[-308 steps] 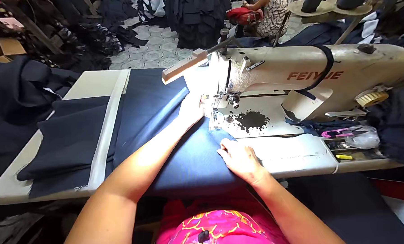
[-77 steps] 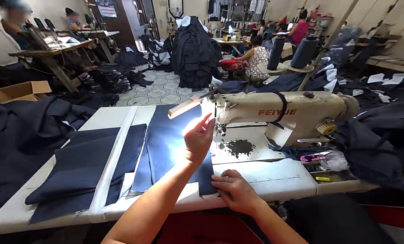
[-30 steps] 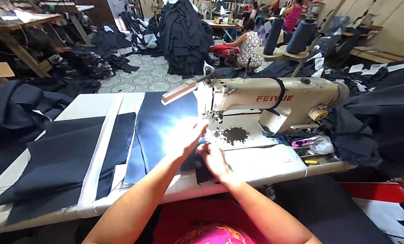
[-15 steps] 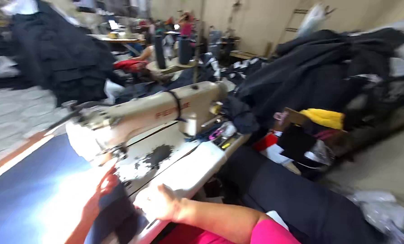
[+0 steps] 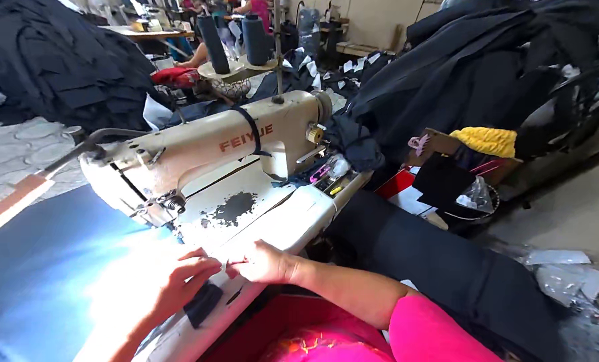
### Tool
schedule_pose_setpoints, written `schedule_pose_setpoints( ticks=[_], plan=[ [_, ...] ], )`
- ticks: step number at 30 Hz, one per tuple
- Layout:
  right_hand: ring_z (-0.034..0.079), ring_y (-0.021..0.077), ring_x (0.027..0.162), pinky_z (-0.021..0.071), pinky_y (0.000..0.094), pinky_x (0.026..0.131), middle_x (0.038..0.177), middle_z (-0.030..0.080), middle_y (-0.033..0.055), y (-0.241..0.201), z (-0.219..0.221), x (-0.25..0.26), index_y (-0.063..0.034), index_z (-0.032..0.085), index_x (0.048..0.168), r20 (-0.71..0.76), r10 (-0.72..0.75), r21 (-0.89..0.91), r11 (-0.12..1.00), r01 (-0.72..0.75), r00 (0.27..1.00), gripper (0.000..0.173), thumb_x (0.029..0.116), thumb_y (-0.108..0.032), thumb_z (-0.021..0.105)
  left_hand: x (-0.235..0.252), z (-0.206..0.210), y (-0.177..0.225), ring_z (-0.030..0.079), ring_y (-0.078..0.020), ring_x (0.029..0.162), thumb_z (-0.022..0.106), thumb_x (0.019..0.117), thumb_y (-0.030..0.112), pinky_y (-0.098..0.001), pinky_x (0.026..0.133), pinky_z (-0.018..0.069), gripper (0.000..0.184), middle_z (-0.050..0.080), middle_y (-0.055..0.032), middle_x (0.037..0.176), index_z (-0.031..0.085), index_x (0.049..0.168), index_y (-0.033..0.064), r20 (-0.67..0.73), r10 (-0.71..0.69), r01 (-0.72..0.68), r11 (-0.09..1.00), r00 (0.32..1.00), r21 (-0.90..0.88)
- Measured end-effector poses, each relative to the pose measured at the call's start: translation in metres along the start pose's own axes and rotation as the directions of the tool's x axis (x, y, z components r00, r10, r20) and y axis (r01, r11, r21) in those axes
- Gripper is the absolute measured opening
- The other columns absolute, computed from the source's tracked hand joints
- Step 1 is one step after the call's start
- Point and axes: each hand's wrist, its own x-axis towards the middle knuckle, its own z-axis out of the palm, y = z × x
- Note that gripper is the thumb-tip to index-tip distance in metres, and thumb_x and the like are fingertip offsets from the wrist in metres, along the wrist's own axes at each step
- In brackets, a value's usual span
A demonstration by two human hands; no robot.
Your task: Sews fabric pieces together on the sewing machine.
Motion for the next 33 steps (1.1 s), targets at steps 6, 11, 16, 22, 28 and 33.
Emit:
schedule_pose_setpoints(
  ticks=[6, 11, 16, 22, 28, 33],
  plan=[
    [0.066, 0.0372, 0.114, 0.0507, 0.0517, 0.101, 0.119, 0.068, 0.0255, -0.012, -0.057, -0.004, 0.0062, 0.068, 0.122, -0.176, 0.544, -0.429, 0.708, -0.561, 0.821, 0.028, 0.0989, -0.007, 0.06, -0.01, 0.001, -0.004, 0.063, -0.0099, 0.075, 0.06, 0.0932, 0.023, -0.0256, 0.074, 0.0506, 0.029, 0.068, -0.0079, 0.075, 0.078, 0.087, 0.0009, -0.021, -0.204, 0.203, 0.979, 0.979, -0.016],
    [0.065, 0.048, 0.114, 0.0533, 0.0646, 0.089, 0.125, 0.065, 0.0288, 0.059, -0.159, -0.002, -0.0089, 0.056, 0.143, -0.575, 0.627, -0.462, 0.28, -0.842, 0.525, 0.039, 0.1057, -0.017, 0.047, -0.007, -0.006, 0.003, 0.063, -0.0098, 0.075, 0.062, 0.0927, 0.019, -0.0255, 0.072, 0.0513, 0.025, 0.068, -0.0084, 0.078, 0.078, 0.089, 0.0002, -0.007, -0.302, 0.302, 0.953, 0.953, 0.02],
    [0.063, 0.0434, 0.121, 0.0497, 0.0623, 0.099, 0.126, 0.067, 0.0264, 0.085, -0.188, 0.0, -0.0019, 0.061, 0.134, -0.653, 0.649, -0.287, 0.266, -0.921, 0.391, 0.043, 0.1068, -0.034, 0.052, -0.004, 0.005, 0.003, 0.063, -0.017, 0.074, 0.061, 0.0916, 0.016, -0.0325, 0.071, 0.0511, 0.025, 0.067, -0.0114, 0.076, 0.076, 0.086, -0.0024, -0.019, -0.306, 0.306, 0.952, 0.952, 0.024],
    [0.068, 0.0434, 0.112, 0.0534, 0.0607, 0.093, 0.116, 0.07, 0.0265, 0.086, -0.185, -0.005, 0.0008, 0.057, 0.132, -0.761, 0.58, -0.064, 0.378, -0.923, 0.291, 0.043, 0.0954, -0.018, 0.068, -0.007, 0.013, -0.008, 0.061, -0.0127, 0.072, 0.061, 0.0894, 0.018, -0.0269, 0.069, 0.0492, 0.027, 0.066, -0.0106, 0.074, 0.076, 0.084, -0.0029, -0.066, -0.293, 0.293, 0.956, 0.954, -0.016],
    [0.073, 0.0308, 0.085, 0.0619, 0.0464, 0.077, 0.108, 0.069, 0.0261, 0.074, -0.176, -0.033, 0.0088, 0.06, 0.127, -0.757, 0.608, 0.323, 0.665, -0.674, 0.237, 0.033, 0.1029, -0.013, 0.057, -0.008, 0.004, 0.003, 0.06, -0.0048, 0.076, 0.06, 0.0919, 0.012, -0.0182, 0.072, 0.0484, 0.023, 0.068, -0.0117, 0.08, 0.074, 0.087, -0.0063, -0.073, -0.348, 0.344, 0.937, 0.935, -0.069],
    [0.066, 0.0104, 0.078, 0.0586, 0.0285, 0.074, 0.099, 0.063, 0.0044, 0.041, -0.148, -0.04, -0.0019, 0.047, 0.129, -0.538, 0.722, 0.683, 0.676, -0.278, 0.435, 0.024, 0.111, -0.011, 0.034, 0.002, -0.002, 0.02, 0.053, 0.0017, 0.069, 0.066, 0.0917, -0.003, -0.0133, 0.066, 0.0453, 0.009, 0.065, -0.0074, 0.078, 0.071, 0.087, -0.0081, -0.084, -0.492, 0.475, 0.865, 0.867, -0.159]
  ],
)
